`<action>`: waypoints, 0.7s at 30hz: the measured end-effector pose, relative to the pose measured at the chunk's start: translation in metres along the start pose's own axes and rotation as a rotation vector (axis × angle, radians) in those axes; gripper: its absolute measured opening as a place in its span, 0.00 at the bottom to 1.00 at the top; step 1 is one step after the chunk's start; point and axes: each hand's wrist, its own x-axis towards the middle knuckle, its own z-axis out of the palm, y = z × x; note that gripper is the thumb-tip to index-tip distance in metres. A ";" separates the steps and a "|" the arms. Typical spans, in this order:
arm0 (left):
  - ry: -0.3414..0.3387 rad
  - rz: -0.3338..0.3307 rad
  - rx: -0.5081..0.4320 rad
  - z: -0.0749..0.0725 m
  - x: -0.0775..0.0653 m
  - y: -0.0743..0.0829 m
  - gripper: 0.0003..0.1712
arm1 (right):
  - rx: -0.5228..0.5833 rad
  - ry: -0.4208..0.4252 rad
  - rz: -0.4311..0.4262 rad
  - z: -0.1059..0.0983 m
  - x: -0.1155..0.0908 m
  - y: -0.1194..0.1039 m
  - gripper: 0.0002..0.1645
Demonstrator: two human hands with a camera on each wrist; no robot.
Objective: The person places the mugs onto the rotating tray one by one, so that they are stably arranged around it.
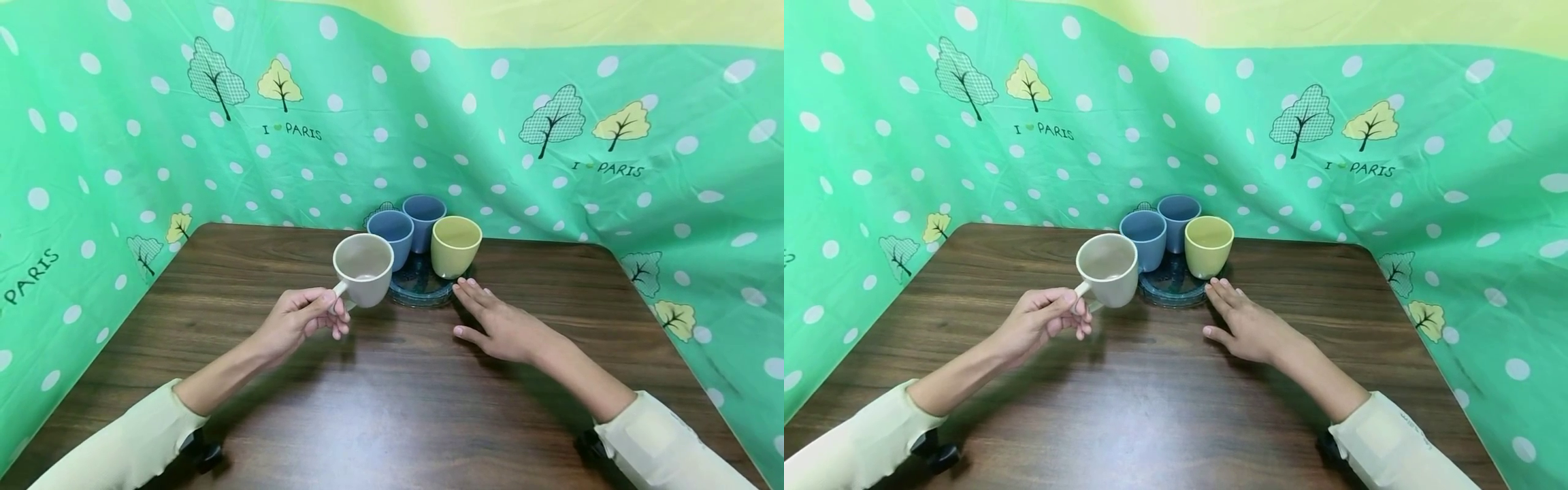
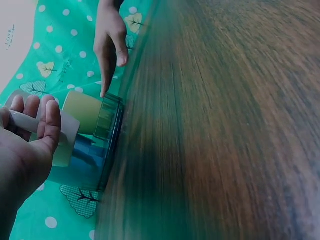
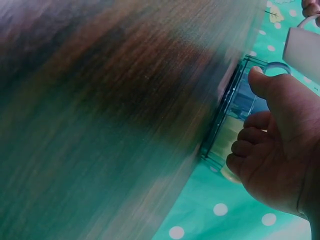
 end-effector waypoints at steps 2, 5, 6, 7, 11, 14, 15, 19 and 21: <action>0.001 0.000 -0.003 0.001 0.001 -0.001 0.19 | -0.002 0.000 0.000 0.000 0.000 0.000 0.48; -0.001 0.006 -0.003 0.002 0.004 -0.002 0.18 | -0.004 0.000 -0.001 0.000 0.000 -0.001 0.48; -0.001 0.006 -0.005 0.002 0.004 -0.003 0.18 | -0.006 0.000 -0.001 0.000 0.000 -0.001 0.48; -0.002 0.005 -0.005 0.003 0.005 -0.003 0.18 | -0.007 -0.001 0.000 0.000 0.000 -0.001 0.48; -0.002 -0.003 -0.002 0.003 0.008 -0.005 0.18 | -0.005 -0.002 0.003 0.000 0.000 -0.001 0.48; -0.006 -0.004 -0.004 0.004 0.009 -0.005 0.18 | -0.005 0.003 0.000 -0.001 0.000 -0.002 0.49; -0.008 -0.004 -0.007 0.005 0.009 -0.005 0.18 | -0.004 0.004 0.001 -0.001 0.000 -0.002 0.49; -0.018 -0.006 -0.019 0.007 0.011 -0.004 0.17 | -0.003 0.005 0.001 0.000 0.000 -0.001 0.48; -0.021 -0.010 -0.023 0.009 0.011 -0.002 0.17 | -0.002 0.003 0.001 0.000 0.000 -0.001 0.48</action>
